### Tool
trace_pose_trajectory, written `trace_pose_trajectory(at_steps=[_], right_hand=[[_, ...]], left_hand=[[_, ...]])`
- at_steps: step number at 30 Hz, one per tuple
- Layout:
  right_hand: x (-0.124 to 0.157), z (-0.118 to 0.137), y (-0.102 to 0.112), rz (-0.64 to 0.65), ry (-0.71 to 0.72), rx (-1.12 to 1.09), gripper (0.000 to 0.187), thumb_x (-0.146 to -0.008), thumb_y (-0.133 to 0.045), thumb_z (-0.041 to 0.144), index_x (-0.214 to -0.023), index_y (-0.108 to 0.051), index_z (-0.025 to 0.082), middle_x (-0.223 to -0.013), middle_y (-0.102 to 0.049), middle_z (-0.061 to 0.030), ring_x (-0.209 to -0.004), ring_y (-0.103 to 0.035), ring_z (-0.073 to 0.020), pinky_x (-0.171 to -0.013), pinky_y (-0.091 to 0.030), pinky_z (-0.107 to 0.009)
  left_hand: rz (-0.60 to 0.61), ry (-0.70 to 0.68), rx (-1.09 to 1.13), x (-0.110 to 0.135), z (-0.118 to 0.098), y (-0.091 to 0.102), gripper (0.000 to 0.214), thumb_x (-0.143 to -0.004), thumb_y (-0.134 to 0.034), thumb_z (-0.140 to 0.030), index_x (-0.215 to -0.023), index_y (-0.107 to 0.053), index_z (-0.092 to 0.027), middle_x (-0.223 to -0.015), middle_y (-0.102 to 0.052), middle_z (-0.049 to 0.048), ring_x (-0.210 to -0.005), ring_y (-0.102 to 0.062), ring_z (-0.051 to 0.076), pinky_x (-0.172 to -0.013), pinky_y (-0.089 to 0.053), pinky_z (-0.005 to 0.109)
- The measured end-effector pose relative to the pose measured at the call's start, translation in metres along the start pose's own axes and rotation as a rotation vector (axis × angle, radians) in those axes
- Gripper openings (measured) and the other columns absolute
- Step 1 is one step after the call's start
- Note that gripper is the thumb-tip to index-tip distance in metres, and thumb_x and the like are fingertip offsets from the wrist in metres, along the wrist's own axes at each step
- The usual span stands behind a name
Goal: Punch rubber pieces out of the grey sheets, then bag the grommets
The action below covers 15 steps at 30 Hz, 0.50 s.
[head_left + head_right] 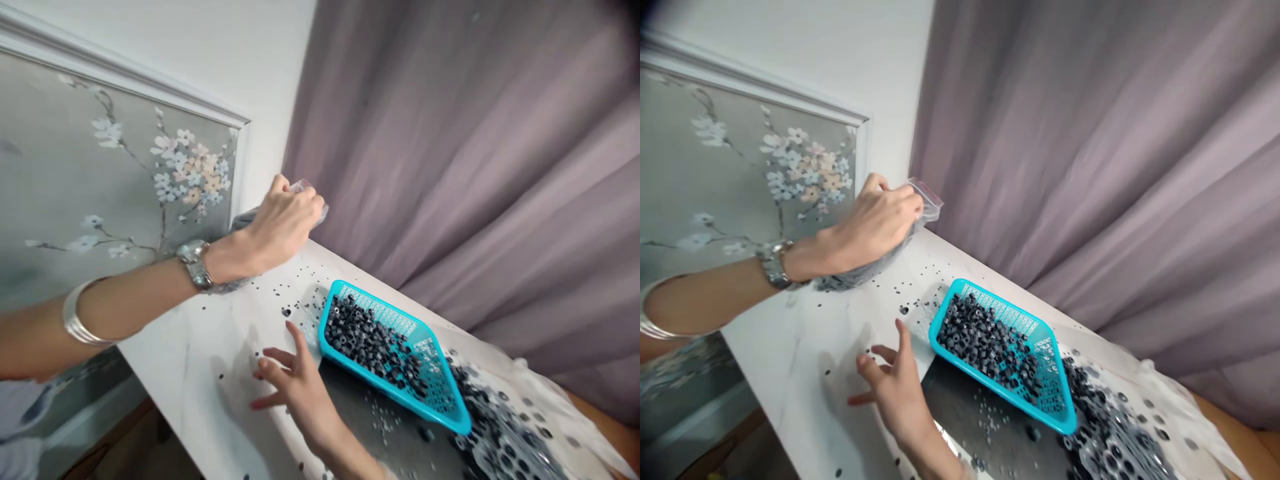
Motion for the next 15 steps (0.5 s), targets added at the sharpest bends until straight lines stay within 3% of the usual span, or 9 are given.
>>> trace_pose_trajectory(at_steps=[3,6,8,11,13,15], right_hand=[[-0.011,0.003,-0.012,-0.027,0.002,-0.196,0.114,-0.073,-0.075,0.038,-0.151,0.006,0.018,-0.14,-0.04,-0.0251,-0.097,-0.064,-0.0242,-0.074,-0.061,-0.044],[-0.025,0.0,-0.014,-0.04,0.052,-0.176,0.1,-0.081,-0.066,0.031,-0.151,0.005,0.018,-0.141,-0.039,-0.0242,-0.101,-0.065,-0.0239,-0.076,-0.061,-0.044],[-0.037,0.003,-0.006,-0.091,0.197,0.115,0.08,-0.086,-0.055,0.023,-0.151,-0.009,0.018,-0.135,-0.047,-0.0215,-0.099,-0.066,-0.0243,-0.074,-0.061,-0.042],[-0.055,0.016,0.011,-0.26,0.514,0.779,0.056,-0.087,-0.044,0.009,-0.142,-0.038,0.018,-0.131,-0.054,-0.0184,-0.111,-0.059,-0.0269,-0.092,-0.051,-0.046],[-0.067,0.015,0.021,-0.285,0.583,0.96,0.052,-0.087,-0.04,0.007,-0.139,-0.044,0.016,-0.129,-0.056,-0.0178,-0.113,-0.056,-0.0271,-0.097,-0.047,-0.046],[-0.076,0.011,0.029,-0.254,0.624,0.948,0.05,-0.09,-0.035,0.008,-0.138,-0.046,0.017,-0.129,-0.056,-0.0161,-0.118,-0.053,-0.0264,-0.1,-0.043,-0.045]], left_hand=[[-0.001,-0.066,-0.045,-0.006,-0.044,-0.004,0.022,-0.075,-0.047,-0.001,-0.08,-0.062,-0.016,-0.077,-0.064,0.0067,-0.062,-0.055,0.02,-0.075,-0.037,0.042],[-0.002,-0.077,-0.046,-0.014,-0.077,-0.008,0.021,-0.072,-0.05,0.0,-0.082,-0.063,-0.013,-0.078,-0.065,0.0081,-0.059,-0.056,0.02,-0.074,-0.037,0.041],[-0.015,-0.069,-0.038,-0.019,-0.089,-0.009,0.021,-0.072,-0.051,-0.001,-0.084,-0.064,-0.012,-0.081,-0.066,0.0098,-0.058,-0.056,0.019,-0.072,-0.038,0.041],[-0.036,-0.066,-0.04,-0.025,-0.098,-0.01,0.023,-0.072,-0.052,-0.001,-0.086,-0.065,-0.013,-0.083,-0.067,0.0104,-0.059,-0.057,0.019,-0.072,-0.039,0.041],[-0.052,-0.082,-0.045,-0.028,-0.101,-0.01,0.024,-0.072,-0.052,-0.002,-0.086,-0.066,-0.015,-0.081,-0.067,0.0093,-0.061,-0.057,0.02,-0.074,-0.039,0.042],[-0.06,-0.088,-0.042,-0.03,-0.102,-0.011,0.023,-0.073,-0.051,-0.002,-0.084,-0.066,-0.016,-0.079,-0.067,0.0089,-0.061,-0.057,0.02,-0.073,-0.04,0.043]])
Point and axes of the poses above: each hand's wrist, its own x-axis away from the middle knuckle, its own y-axis out of the back of the hand, z = x × y, the point moved 5 cm from there along -x, towards the middle knuckle
